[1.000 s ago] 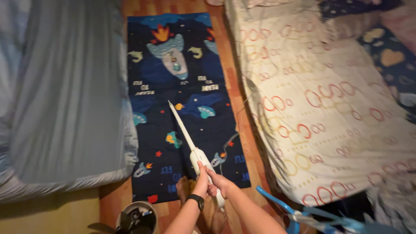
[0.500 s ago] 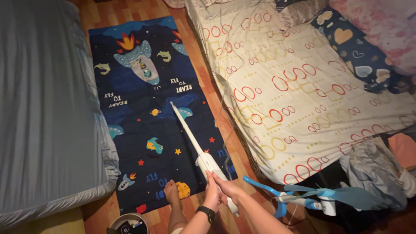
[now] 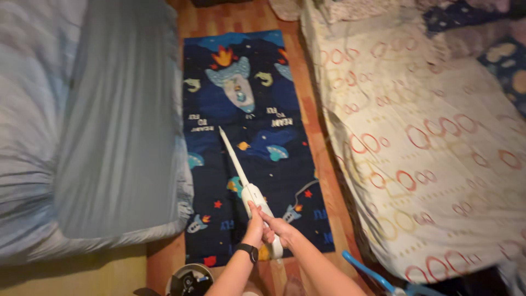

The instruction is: The person cleans a small rug using a handheld vacuum cleaner, moving the nozzle across the rug surface and then disconnecting the nozzle attachment by hand.

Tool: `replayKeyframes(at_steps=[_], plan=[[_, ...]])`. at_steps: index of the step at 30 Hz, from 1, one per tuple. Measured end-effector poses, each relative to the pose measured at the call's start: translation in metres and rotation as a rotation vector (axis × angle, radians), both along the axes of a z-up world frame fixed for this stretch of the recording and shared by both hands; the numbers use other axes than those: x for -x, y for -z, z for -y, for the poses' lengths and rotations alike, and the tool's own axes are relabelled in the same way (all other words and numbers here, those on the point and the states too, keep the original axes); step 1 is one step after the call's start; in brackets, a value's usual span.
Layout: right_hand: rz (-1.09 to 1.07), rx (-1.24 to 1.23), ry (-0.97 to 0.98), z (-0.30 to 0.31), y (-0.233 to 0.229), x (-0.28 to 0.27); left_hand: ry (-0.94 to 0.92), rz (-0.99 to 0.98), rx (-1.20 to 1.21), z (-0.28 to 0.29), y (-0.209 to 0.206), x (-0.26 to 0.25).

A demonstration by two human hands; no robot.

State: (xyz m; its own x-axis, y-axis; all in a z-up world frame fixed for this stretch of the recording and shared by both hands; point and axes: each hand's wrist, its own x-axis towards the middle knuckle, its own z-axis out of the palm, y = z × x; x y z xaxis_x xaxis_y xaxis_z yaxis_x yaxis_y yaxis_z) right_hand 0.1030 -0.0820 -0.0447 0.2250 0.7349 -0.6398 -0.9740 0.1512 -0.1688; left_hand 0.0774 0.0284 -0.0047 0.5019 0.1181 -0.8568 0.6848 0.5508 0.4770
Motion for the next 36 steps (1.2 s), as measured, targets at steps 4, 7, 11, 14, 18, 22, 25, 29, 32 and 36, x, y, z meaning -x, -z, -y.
replayKeyframes(at_steps=[4, 7, 11, 14, 18, 22, 25, 29, 32, 36], plan=[[-0.120, 0.043, 0.096, -0.037, 0.015, -0.026, -0.033, 0.014, -0.084, -0.030, 0.005, -0.024], [-0.076, 0.091, 0.134, -0.041, 0.019, -0.034, -0.027, 0.019, -0.079, -0.033, 0.011, -0.032], [-0.138, 0.111, 0.228, -0.009, 0.020, -0.029, 0.104, -0.007, -0.095, -0.009, 0.013, -0.040], [-0.156, 0.120, 0.267, 0.032, 0.014, -0.027, 0.162, 0.031, -0.091, 0.023, 0.007, -0.044], [-0.159, 0.191, 0.273, 0.055, -0.013, -0.020, 0.218, 0.077, 0.022, 0.051, -0.009, -0.038], [-0.054, 0.245, 0.380, 0.057, -0.039, -0.016, 0.264, 0.058, 0.148, 0.056, -0.027, -0.039], [-0.084, 0.224, 0.367, 0.059, -0.033, -0.020, 0.255, 0.058, 0.116, 0.057, -0.022, -0.043], [0.011, 0.211, 0.300, 0.025, -0.023, -0.024, 0.150, 0.028, 0.040, 0.034, -0.001, -0.039], [-0.021, 0.185, 0.264, -0.016, -0.036, -0.022, 0.088, 0.025, -0.139, 0.015, 0.003, -0.030], [0.061, 0.013, 0.130, -0.038, -0.052, -0.023, -0.042, -0.009, -0.252, -0.004, -0.001, -0.022]])
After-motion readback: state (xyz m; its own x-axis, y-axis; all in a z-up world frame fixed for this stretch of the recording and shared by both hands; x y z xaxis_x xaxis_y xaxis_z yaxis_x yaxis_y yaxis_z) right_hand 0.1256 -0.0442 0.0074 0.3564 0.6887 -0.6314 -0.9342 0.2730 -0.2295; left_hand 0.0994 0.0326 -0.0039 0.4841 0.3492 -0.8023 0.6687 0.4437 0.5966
